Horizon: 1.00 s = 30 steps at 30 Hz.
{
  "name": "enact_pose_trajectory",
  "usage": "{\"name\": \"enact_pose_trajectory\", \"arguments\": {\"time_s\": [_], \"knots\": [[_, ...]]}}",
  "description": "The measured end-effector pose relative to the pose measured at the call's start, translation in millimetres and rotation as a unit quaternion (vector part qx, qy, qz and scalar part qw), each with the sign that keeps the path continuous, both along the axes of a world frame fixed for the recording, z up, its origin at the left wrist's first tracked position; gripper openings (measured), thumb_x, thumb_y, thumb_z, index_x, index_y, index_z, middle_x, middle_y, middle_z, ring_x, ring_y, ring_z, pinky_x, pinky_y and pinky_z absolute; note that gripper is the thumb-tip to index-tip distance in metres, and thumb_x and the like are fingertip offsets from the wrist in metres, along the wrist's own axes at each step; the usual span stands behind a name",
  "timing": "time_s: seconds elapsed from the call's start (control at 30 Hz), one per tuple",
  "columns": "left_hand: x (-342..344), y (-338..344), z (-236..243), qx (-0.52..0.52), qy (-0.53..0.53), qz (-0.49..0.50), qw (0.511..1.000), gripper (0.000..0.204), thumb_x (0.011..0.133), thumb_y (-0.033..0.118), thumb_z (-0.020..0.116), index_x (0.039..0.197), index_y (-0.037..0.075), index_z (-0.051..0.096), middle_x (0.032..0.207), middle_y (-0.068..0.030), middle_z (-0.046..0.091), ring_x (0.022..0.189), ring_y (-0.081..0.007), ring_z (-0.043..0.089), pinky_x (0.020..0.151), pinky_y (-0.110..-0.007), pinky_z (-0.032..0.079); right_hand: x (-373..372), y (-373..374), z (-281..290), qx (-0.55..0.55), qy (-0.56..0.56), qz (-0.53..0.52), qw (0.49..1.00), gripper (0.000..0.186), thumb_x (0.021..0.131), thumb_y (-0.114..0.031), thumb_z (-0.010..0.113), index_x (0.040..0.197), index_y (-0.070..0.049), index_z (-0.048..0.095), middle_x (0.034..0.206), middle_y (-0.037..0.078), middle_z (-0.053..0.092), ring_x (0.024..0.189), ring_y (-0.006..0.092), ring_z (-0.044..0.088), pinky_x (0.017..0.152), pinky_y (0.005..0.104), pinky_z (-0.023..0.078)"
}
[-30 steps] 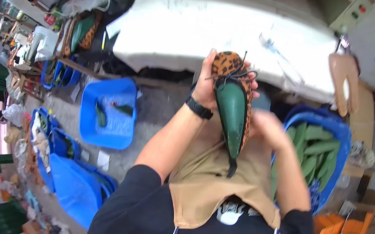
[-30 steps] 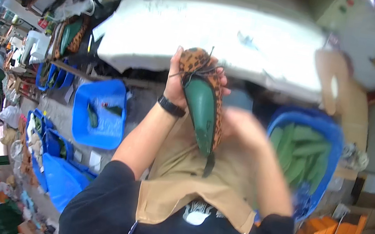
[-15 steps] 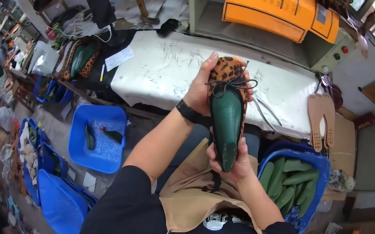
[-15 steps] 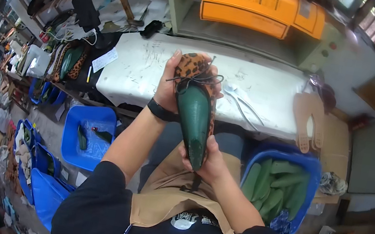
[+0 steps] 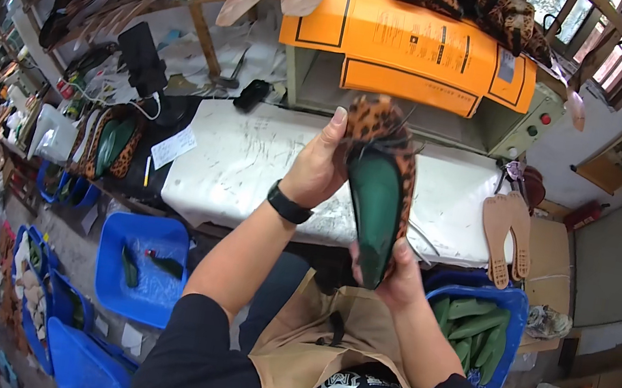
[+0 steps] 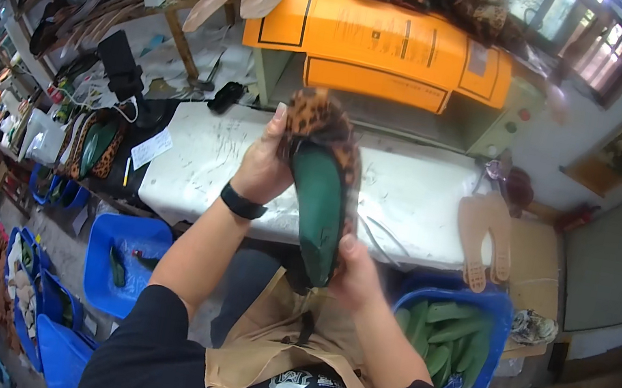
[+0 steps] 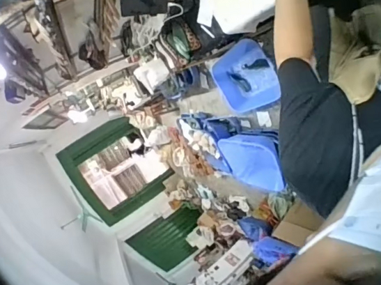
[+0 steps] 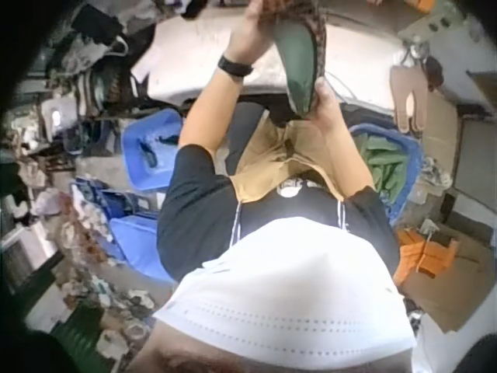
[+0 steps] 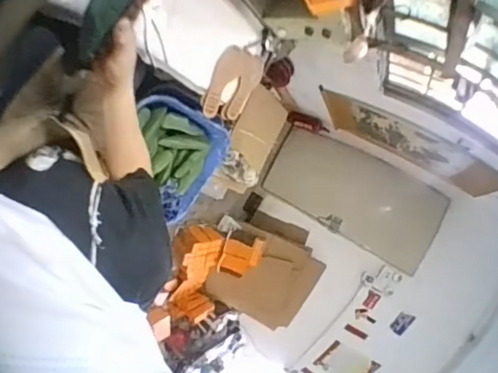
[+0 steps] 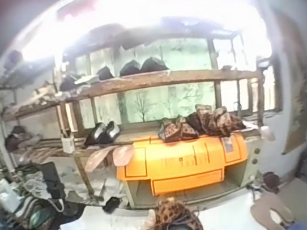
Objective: Performing manual repair and assembly of shoe components at a workbench.
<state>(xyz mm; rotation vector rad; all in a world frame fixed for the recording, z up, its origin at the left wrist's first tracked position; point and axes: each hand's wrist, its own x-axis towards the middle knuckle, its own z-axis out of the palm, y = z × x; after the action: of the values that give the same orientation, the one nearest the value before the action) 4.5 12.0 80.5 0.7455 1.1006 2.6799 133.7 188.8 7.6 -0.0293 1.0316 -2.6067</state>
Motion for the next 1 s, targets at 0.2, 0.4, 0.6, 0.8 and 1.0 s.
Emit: {"name": "enact_pose_trajectory", "arguments": {"time_s": [0.2, 0.4, 0.6, 0.8, 1.0], "knots": [[-2, -54, -27, -0.303, 0.032, 0.132, 0.943, 0.047, 0.113, 0.030, 0.046, 0.150, 0.003, 0.052, 0.130, -0.0151, 0.070, 0.117, -0.0248, 0.069, 0.101, -0.035, 0.052, -79, 59, 135, 0.224, 0.195, -0.134, 0.946, 0.051, 0.105, -0.039, 0.063, 0.139, -0.001, 0.058, 0.115, 0.014, 0.073, 0.093, 0.0191, 0.071, 0.083, 0.0294, 0.053], [-1, -81, -51, -0.085, -0.015, 0.124, 0.989, 0.062, 0.108, 0.038, 0.051, 0.158, 0.002, 0.043, 0.146, -0.0195, 0.059, 0.132, -0.0303, 0.059, 0.108, -0.038, 0.046, -96, 30, 125, 0.557, 0.421, -0.326, 0.637, 0.078, 0.093, -0.015, 0.074, 0.160, 0.003, 0.036, 0.134, 0.021, 0.057, 0.114, 0.0291, 0.060, 0.100, 0.0374, 0.050], [3, -27, -4, -0.124, 0.020, 0.118, 0.985, 0.074, 0.099, 0.009, 0.061, 0.165, 0.007, 0.028, 0.152, -0.0206, 0.049, 0.130, -0.0272, 0.055, 0.111, -0.037, 0.043, -65, -36, -36, 0.642, 0.359, -0.299, 0.608, 0.090, 0.090, -0.010, 0.075, 0.165, 0.000, 0.026, 0.141, 0.021, 0.053, 0.127, 0.0380, 0.052, 0.108, 0.0426, 0.043], [4, -18, -35, -0.208, 0.021, 0.137, 0.968, 0.060, 0.102, 0.008, 0.059, 0.159, 0.007, 0.040, 0.148, -0.0164, 0.055, 0.125, -0.0229, 0.058, 0.109, -0.032, 0.045, -106, -31, 31, 0.499, 0.254, -0.310, 0.768, 0.068, 0.099, -0.024, 0.064, 0.157, 0.001, 0.040, 0.146, 0.021, 0.052, 0.129, 0.0324, 0.053, 0.109, 0.0392, 0.044], [11, -2, -5, -0.194, -0.012, 0.090, 0.977, 0.047, 0.103, 0.015, 0.062, 0.149, 0.009, 0.058, 0.150, -0.0106, 0.055, 0.127, -0.0201, 0.056, 0.113, -0.033, 0.039, -111, -27, 66, 0.262, 0.184, -0.177, 0.931, 0.036, 0.107, -0.022, 0.051, 0.133, 0.000, 0.063, 0.121, 0.011, 0.068, 0.109, 0.0173, 0.059, 0.099, 0.0287, 0.043]]}}
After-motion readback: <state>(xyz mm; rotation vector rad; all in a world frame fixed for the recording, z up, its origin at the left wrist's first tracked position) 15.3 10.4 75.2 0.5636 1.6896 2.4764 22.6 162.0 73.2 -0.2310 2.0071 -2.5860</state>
